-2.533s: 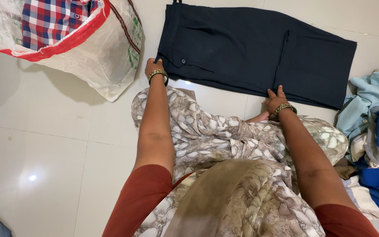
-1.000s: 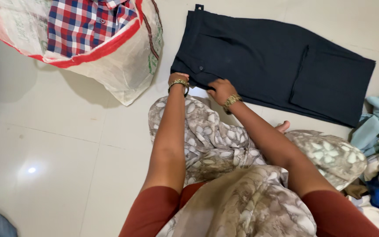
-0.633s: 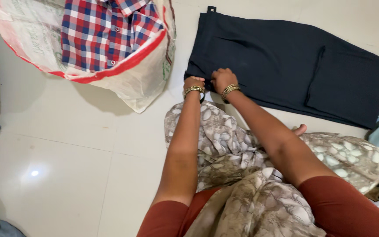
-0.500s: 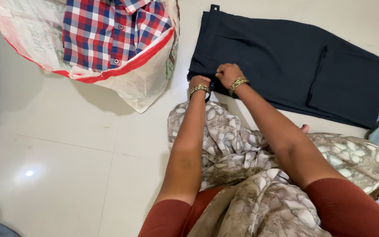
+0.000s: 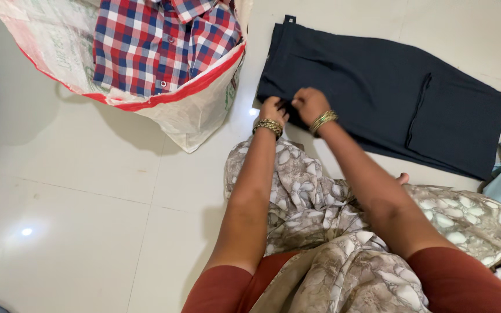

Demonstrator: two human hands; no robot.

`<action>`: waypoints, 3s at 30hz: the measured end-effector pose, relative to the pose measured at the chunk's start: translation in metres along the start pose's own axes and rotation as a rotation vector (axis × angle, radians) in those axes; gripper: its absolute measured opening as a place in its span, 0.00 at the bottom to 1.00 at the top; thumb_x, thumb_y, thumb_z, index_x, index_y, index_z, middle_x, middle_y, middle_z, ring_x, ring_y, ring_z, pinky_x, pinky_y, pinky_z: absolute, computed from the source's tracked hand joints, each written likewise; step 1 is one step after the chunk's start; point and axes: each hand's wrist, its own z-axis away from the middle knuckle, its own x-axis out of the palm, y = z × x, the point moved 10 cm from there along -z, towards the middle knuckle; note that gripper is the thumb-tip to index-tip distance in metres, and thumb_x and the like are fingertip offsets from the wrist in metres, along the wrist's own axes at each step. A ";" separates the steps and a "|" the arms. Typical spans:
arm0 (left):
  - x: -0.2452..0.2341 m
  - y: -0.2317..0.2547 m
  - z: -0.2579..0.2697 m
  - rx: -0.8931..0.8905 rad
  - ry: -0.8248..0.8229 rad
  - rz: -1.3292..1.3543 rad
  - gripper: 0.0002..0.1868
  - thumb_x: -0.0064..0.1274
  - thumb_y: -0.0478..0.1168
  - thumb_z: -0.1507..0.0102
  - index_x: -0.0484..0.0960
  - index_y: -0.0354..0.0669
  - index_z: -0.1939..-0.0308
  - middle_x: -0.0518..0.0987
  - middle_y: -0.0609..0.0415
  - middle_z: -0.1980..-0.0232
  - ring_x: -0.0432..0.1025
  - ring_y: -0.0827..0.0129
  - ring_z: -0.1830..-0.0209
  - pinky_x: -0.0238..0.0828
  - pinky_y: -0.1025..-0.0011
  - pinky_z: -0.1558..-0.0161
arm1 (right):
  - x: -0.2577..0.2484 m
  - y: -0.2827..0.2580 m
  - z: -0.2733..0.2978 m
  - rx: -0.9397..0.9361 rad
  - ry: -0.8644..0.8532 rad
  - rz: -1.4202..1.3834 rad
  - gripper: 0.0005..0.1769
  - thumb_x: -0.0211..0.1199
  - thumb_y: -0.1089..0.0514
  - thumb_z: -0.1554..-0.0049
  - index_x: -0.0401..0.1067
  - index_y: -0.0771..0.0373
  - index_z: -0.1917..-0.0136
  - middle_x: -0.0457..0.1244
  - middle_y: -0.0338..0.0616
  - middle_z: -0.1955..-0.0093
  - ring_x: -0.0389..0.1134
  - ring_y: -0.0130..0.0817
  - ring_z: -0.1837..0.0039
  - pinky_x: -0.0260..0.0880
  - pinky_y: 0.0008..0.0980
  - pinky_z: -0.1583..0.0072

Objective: The person folds a pair of dark trousers by hand while sitting on the floor, smoothing the fabric and folding the legs into a compact square shape.

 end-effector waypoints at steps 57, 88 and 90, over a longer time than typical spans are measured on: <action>0.254 0.053 0.074 1.799 -0.113 -2.339 0.01 0.54 0.38 0.40 0.79 0.50 0.67 0.72 0.55 0.64 0.70 0.62 0.63 0.66 0.61 0.58 | -0.038 0.115 -0.053 -0.258 0.078 0.308 0.04 0.59 0.60 0.44 0.74 0.54 0.55 0.62 0.40 0.59 0.67 0.39 0.54 0.68 0.41 0.54; 0.278 0.051 0.027 1.030 0.720 -2.262 0.43 0.46 0.60 0.34 0.56 0.36 0.23 0.47 0.40 0.18 0.36 0.49 0.18 0.31 0.44 0.27 | -0.124 0.337 0.006 0.571 0.137 0.133 0.35 0.51 0.40 0.34 0.57 0.61 0.21 0.43 0.52 0.16 0.36 0.50 0.16 0.31 0.62 0.24; 0.300 0.002 0.020 0.934 0.441 -2.236 0.41 0.49 0.57 0.34 0.56 0.42 0.22 0.46 0.42 0.17 0.35 0.46 0.17 0.30 0.45 0.23 | -0.131 0.355 0.024 0.552 0.380 -0.194 0.29 0.48 0.43 0.31 0.62 0.59 0.23 0.50 0.46 0.17 0.45 0.43 0.15 0.43 0.49 0.19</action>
